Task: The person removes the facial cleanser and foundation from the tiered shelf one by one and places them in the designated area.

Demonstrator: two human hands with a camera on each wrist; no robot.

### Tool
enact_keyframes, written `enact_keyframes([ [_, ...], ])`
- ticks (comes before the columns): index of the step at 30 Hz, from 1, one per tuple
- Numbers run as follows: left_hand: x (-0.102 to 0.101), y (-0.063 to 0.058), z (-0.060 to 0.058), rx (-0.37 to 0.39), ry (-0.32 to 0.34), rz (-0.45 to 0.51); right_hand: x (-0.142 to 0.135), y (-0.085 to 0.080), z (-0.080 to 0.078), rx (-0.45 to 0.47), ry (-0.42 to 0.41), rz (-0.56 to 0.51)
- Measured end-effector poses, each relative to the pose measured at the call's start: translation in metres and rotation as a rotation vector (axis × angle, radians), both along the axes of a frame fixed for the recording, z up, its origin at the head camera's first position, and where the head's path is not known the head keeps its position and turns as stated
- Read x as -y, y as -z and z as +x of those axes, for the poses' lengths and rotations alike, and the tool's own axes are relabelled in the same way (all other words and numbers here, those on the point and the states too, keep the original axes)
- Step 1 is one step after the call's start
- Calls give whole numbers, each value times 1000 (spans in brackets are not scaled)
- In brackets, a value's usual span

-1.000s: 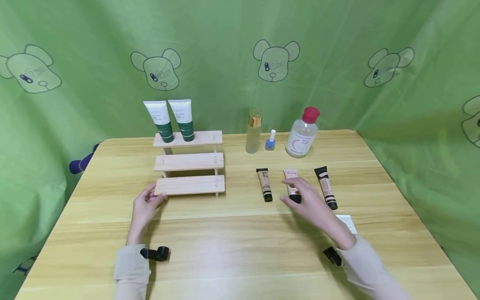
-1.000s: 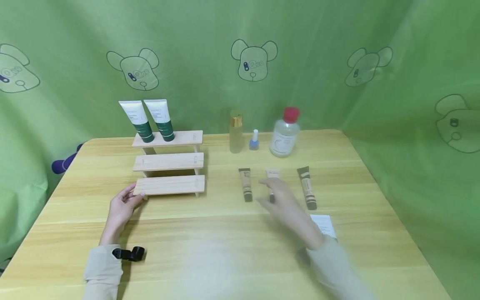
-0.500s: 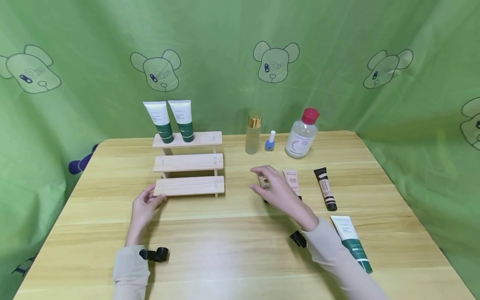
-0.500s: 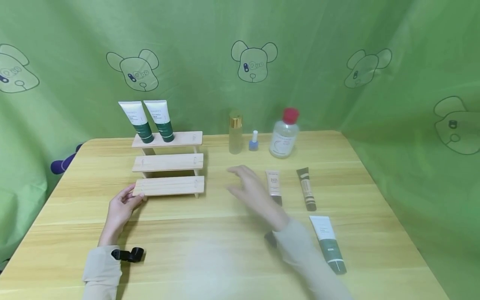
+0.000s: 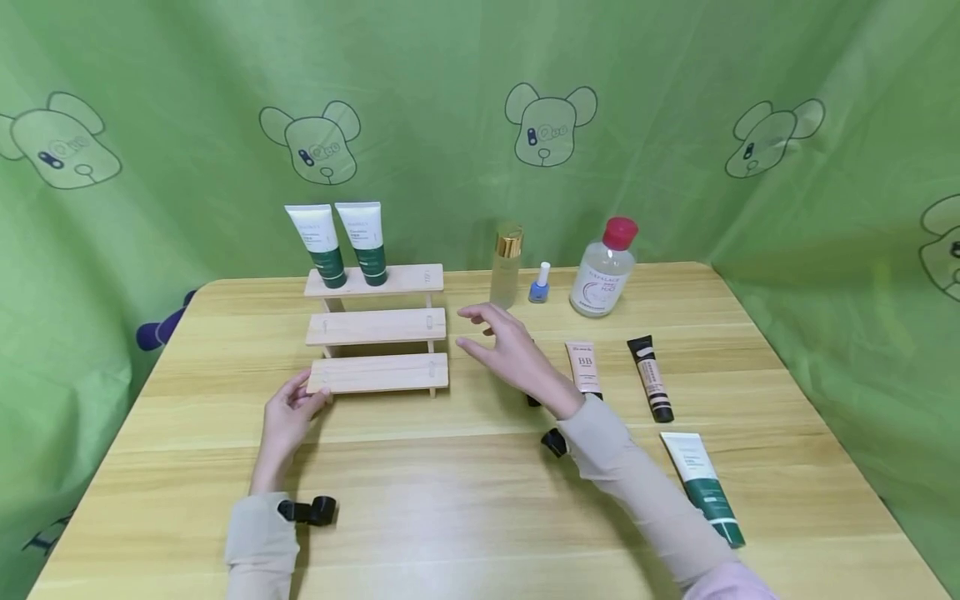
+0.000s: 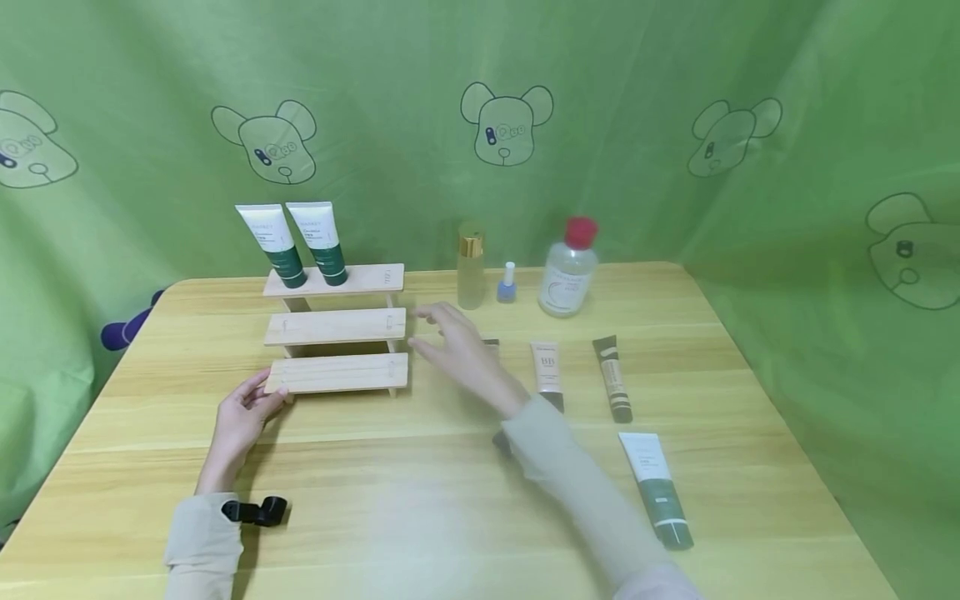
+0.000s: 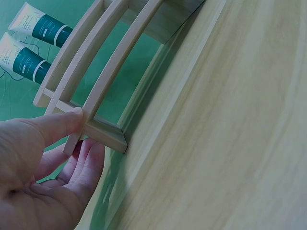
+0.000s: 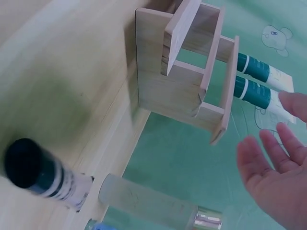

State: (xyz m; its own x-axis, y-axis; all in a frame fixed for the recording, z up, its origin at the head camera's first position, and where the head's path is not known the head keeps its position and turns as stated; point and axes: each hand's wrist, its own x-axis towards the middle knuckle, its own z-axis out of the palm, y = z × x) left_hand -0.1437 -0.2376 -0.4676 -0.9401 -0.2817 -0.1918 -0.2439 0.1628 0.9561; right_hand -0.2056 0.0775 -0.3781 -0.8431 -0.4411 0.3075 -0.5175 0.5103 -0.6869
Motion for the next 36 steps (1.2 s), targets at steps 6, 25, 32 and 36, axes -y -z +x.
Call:
enact_keyframes([
  [6, 2, 0, 0, 14, -1, 1, 14, 0, -15, -37, -32, -15],
  [25, -1, 2, 0, 8, -1, -1, 55, -4, -45, -37, -68, -92],
  [32, 1, 3, -1, 22, -1, -5, 73, 1, -59, 24, -25, -144],
  [36, 1, 3, -1, 17, 0, -9, 80, -1, -66, 105, 23, -173],
])
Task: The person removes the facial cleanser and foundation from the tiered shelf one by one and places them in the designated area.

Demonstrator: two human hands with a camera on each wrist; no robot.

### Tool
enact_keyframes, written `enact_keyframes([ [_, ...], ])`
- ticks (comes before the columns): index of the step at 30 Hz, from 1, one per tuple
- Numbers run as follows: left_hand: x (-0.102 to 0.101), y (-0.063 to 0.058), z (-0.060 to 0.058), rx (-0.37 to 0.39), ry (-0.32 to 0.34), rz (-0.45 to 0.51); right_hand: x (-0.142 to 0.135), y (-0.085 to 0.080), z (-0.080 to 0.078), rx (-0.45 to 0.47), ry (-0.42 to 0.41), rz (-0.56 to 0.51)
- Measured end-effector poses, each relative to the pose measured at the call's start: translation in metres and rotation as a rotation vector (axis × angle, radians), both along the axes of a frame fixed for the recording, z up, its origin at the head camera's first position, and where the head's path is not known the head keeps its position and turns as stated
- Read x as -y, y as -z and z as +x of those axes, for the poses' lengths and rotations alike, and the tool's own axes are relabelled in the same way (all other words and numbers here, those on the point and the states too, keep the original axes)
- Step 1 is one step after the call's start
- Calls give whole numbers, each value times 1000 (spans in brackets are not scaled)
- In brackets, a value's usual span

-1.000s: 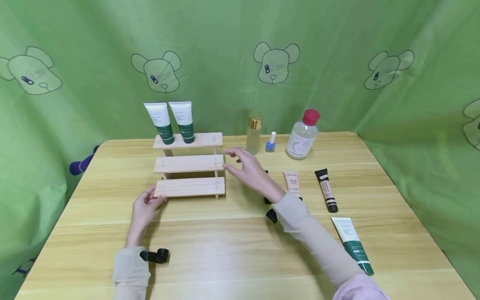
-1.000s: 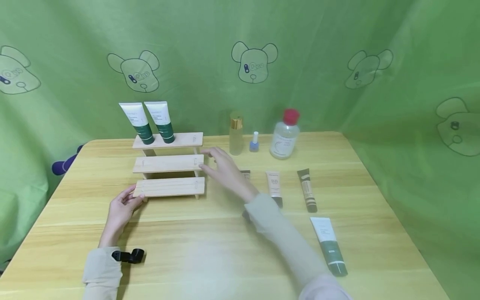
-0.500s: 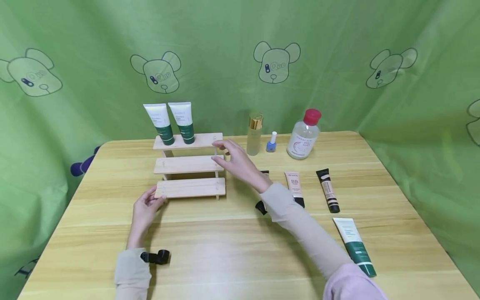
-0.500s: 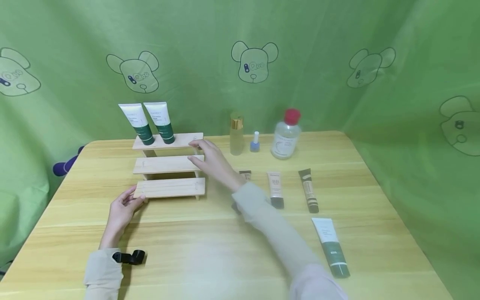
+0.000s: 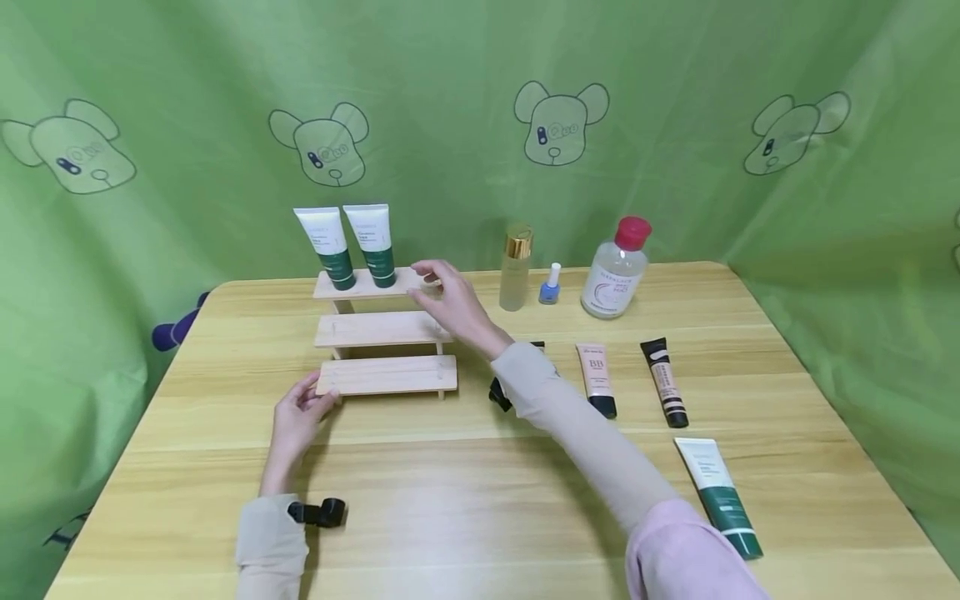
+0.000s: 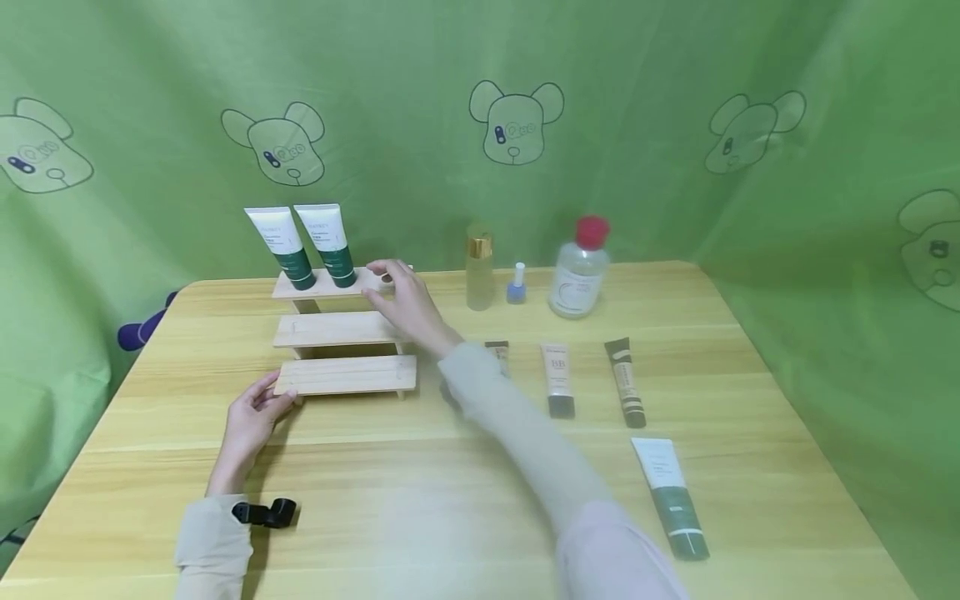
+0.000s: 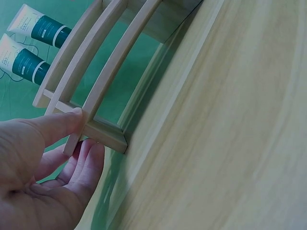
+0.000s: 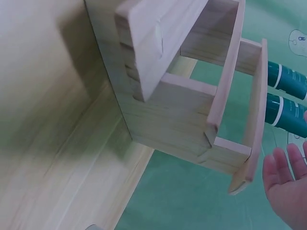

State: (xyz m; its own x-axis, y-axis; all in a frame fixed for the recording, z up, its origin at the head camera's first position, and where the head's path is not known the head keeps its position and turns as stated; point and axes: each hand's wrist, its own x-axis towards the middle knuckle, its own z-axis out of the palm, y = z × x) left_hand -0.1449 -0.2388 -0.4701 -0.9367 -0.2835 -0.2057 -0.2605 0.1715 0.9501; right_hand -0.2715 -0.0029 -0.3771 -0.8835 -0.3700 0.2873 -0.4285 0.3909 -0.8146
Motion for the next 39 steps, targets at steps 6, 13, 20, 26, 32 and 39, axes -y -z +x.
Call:
enact_keyframes([
  [6, 0, -1, -2, 5, 2, -6, 10, 0, -10, 92, 18, -31],
  [13, 0, -1, 0, 0, -7, 0, 23, 3, -17, 86, 17, -75],
  [20, -1, 0, 0, -2, -5, 2, 27, 5, -21, 87, 24, -96],
  [26, -2, 0, 1, 2, -22, 16, 32, 4, -27, 112, 11, -125],
  [32, -3, 1, 2, 0, -22, 13, 39, 2, -29, 119, 4, -125],
  [39, -3, 1, 1, 2, -27, 1, 42, -1, -30, 129, 27, -81],
])
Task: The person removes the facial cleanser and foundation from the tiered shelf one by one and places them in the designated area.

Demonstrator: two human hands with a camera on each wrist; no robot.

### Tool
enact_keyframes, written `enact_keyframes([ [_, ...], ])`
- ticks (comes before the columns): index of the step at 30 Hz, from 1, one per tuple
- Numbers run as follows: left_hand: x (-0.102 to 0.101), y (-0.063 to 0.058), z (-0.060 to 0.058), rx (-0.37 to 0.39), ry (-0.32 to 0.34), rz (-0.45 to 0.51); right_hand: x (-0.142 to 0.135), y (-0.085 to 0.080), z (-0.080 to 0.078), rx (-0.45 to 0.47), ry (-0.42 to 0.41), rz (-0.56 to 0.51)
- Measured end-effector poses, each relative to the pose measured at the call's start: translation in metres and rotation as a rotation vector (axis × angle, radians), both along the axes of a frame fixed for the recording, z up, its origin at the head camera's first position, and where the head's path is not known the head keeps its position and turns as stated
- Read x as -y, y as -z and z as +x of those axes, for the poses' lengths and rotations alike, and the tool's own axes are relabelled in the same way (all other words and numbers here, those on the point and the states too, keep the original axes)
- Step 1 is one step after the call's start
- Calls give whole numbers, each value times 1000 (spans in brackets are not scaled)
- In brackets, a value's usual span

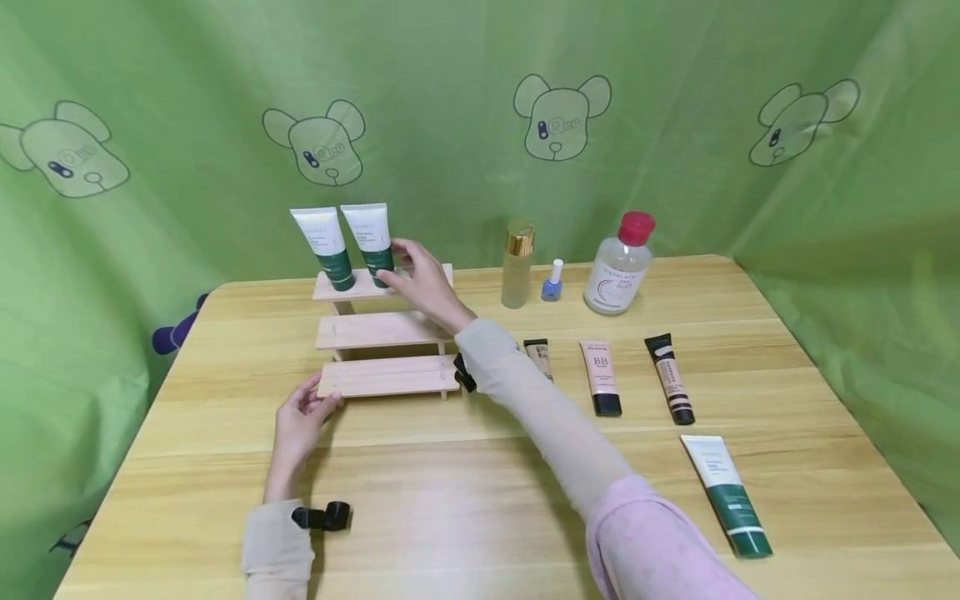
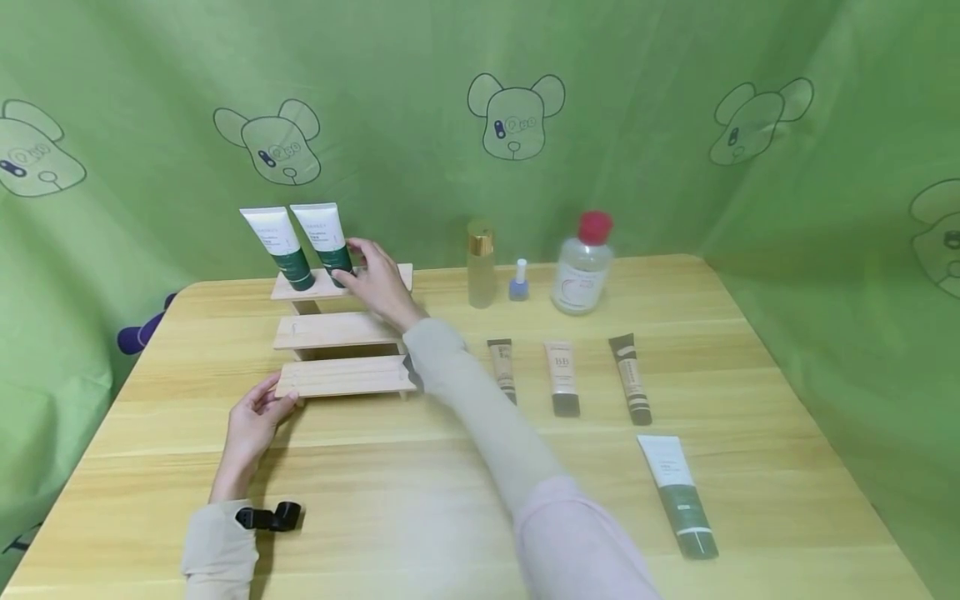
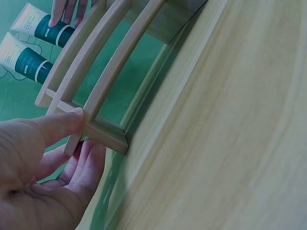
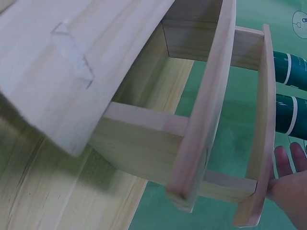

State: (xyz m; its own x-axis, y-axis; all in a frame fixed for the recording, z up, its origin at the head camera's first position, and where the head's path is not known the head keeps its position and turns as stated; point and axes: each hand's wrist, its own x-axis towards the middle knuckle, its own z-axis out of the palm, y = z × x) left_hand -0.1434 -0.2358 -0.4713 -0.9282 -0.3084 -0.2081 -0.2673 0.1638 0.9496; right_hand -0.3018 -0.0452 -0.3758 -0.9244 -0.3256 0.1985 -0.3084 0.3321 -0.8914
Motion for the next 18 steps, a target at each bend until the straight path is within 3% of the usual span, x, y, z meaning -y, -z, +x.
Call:
enact_keyframes([
  [18, 1, 0, -1, 10, -5, 4, 10, -4, -6, 61, -4, 20],
])
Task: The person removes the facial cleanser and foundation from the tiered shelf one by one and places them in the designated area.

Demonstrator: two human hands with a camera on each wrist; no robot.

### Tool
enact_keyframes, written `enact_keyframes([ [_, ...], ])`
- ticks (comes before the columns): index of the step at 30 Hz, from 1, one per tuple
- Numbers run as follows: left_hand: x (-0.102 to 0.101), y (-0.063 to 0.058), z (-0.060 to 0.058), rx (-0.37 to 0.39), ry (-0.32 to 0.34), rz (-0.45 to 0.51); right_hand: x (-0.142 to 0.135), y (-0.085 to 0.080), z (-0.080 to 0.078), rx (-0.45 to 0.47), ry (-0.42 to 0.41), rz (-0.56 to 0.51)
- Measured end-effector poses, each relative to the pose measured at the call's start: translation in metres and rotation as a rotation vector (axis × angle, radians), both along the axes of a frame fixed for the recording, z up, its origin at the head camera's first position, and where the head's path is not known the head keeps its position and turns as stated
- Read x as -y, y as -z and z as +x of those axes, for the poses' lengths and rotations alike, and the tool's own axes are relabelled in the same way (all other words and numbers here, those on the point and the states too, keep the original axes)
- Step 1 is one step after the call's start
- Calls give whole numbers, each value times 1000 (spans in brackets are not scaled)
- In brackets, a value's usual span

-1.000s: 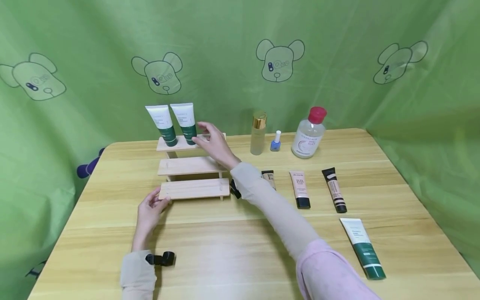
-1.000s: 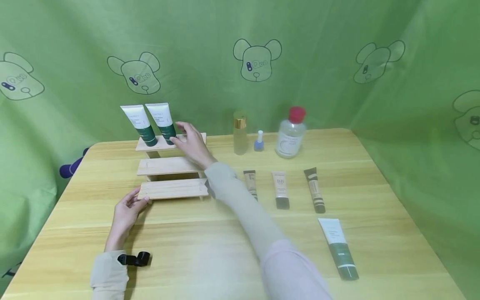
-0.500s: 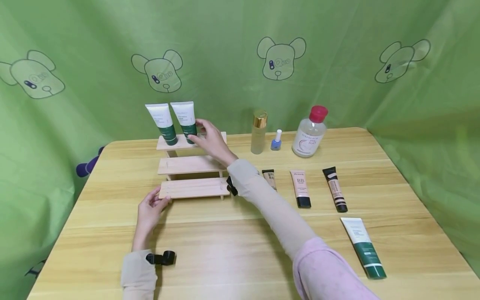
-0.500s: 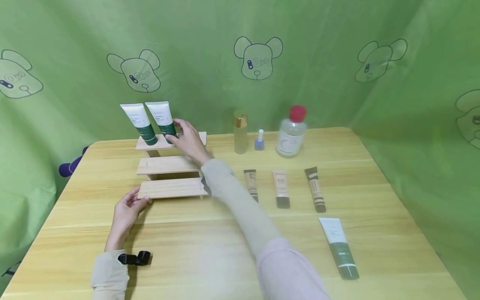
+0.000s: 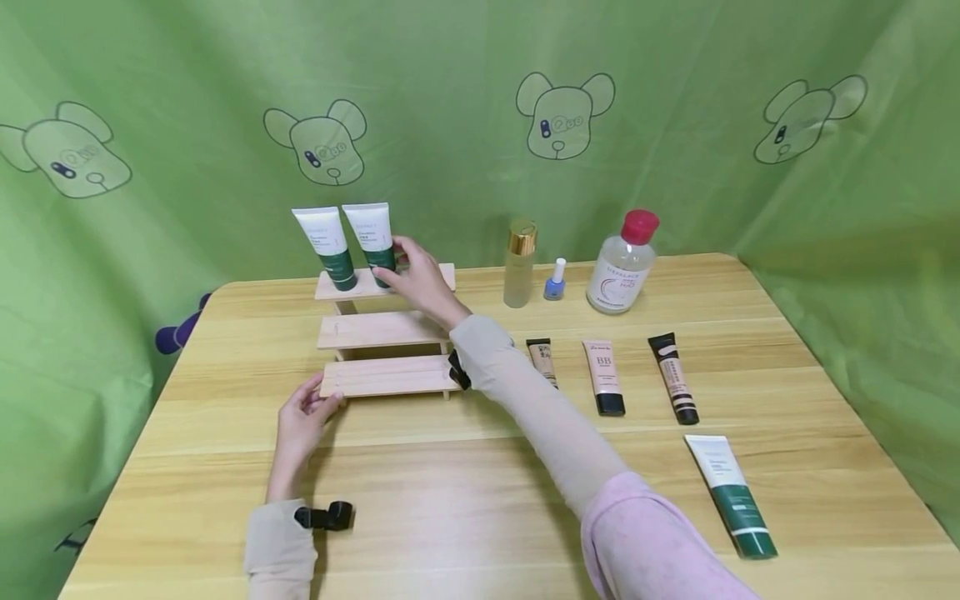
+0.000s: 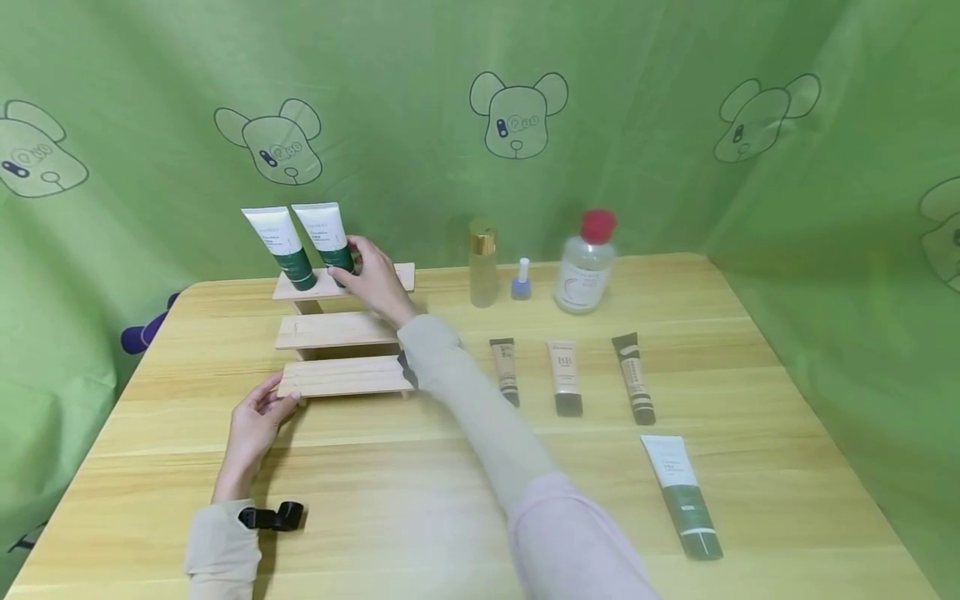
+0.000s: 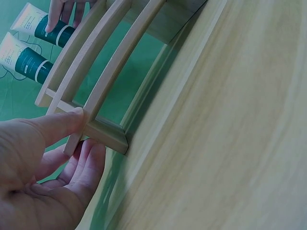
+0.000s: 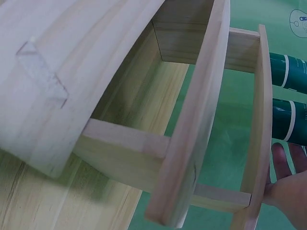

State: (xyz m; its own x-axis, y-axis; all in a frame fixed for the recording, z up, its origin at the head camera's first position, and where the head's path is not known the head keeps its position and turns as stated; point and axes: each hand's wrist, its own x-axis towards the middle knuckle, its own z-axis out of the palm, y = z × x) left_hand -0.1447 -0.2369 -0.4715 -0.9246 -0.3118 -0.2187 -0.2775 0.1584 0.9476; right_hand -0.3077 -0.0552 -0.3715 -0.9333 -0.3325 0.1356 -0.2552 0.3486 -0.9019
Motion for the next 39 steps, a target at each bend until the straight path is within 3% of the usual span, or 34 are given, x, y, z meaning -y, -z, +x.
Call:
enact_keyframes([
  [20, -1, -1, 0, -13, -4, 6, -5, 0, 4, -5, -11, -53],
  [39, -3, -1, 3, -33, -4, -10, -25, 2, 26, 0, -48, -85],
])
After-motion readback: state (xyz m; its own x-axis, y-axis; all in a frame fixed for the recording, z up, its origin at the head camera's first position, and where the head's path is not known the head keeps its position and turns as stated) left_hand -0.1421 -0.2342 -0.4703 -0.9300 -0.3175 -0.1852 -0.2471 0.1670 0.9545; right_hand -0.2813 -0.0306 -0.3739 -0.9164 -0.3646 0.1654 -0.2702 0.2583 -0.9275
